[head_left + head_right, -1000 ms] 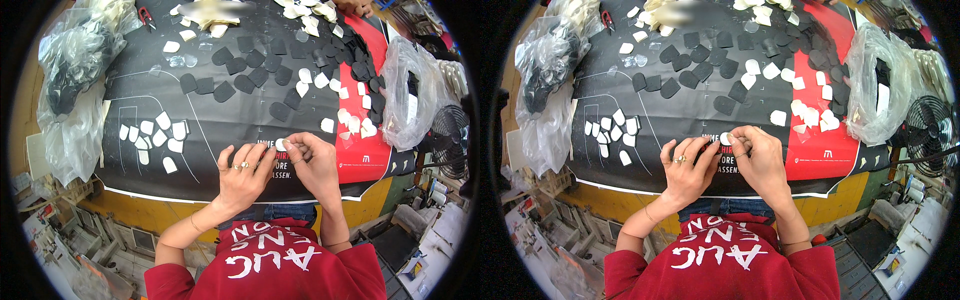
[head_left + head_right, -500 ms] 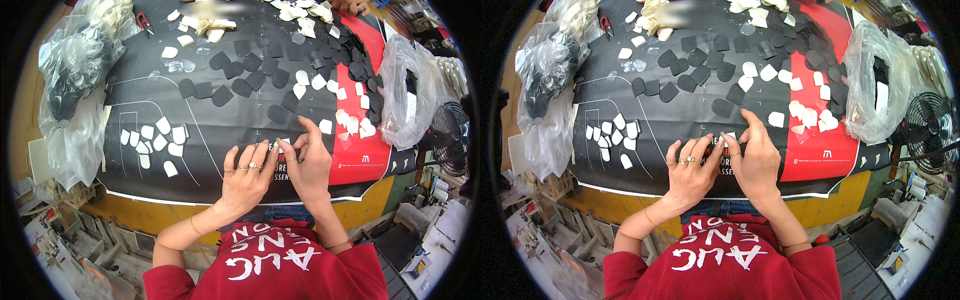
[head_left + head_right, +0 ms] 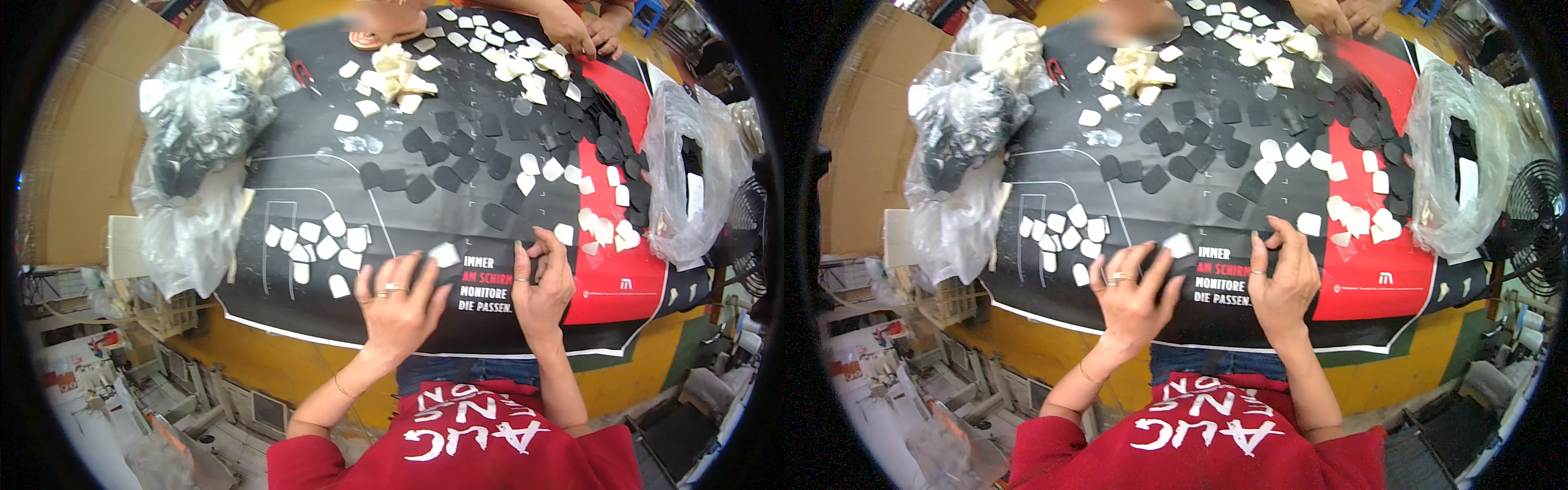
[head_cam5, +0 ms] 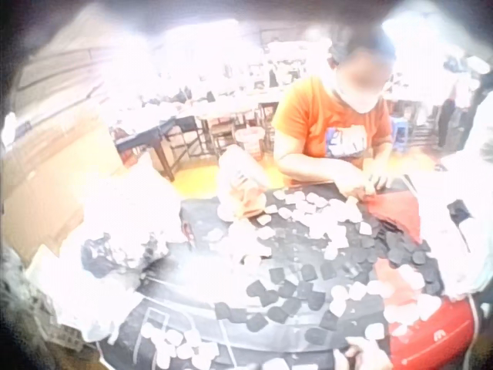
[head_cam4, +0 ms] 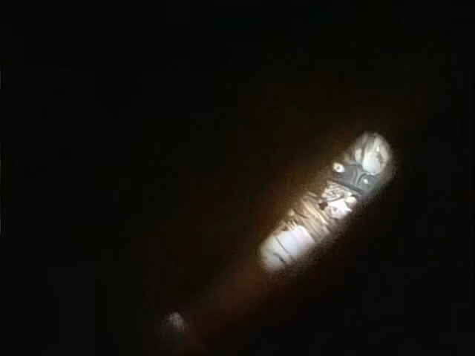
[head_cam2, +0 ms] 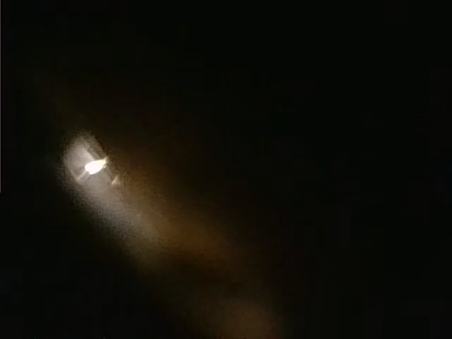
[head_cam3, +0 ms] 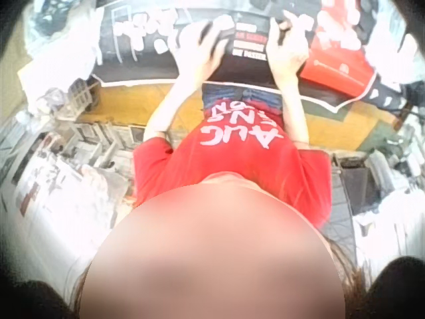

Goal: The person repeatedly picks small white adhesive pads from a table, peels off the backing paper by hand, and places the peeled pads into a separate pile. A second person works nearby on similar pads. The camera remains in a fixed overhead position throughout.

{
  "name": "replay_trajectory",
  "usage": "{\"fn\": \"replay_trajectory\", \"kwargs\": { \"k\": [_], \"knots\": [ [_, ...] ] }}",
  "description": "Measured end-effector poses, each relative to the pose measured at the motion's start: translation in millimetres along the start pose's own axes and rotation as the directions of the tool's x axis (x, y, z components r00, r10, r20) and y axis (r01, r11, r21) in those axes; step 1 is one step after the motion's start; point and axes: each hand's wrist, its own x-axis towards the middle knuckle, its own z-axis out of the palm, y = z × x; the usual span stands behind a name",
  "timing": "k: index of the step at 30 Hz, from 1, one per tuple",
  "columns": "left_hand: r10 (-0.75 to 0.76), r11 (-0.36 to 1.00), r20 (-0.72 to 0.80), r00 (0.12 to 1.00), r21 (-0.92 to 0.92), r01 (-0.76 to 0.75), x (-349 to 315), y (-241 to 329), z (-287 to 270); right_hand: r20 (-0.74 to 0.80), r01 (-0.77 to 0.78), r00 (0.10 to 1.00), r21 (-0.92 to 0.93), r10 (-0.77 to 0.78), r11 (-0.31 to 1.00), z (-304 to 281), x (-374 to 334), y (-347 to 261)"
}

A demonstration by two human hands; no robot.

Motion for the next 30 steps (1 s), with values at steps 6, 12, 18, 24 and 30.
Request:
{"fn": "replay_trajectory", "kwargs": {
  "k": [6, 12, 18, 24, 30],
  "knots": [
    [-0.138, 0.943, -0.188, 0.972, 0.275, 0.187, 20, -73, -25, 0.051, 0.025, 0.998, 0.002, -0.025, 1.0, -2, 0, 0],
    [0.011, 0.998, -0.061, 0.998, 0.055, -0.008, 89, -96, -8, 0.046, 0.074, 0.996, 0.05, -0.077, 0.996, -6, 0, 2],
    [0.147, 0.971, -0.021, 0.989, 0.194, -0.141, 104, -99, 0, 0.021, 0.074, 0.997, 0.088, -0.076, 0.993, -6, -1, 4],
    [0.029, 0.965, -0.197, 0.98, 0.262, 0.024, 74, -61, -21, 0.002, 0.148, 0.989, 0.105, -0.149, 0.983, -11, -4, 11],
    [0.118, 0.993, -0.023, 0.993, 0.027, -0.117, 46, 29, 1, -0.069, 0.092, 0.992, -0.155, -0.104, 0.984, -37, 3, 24]
  ]
}}
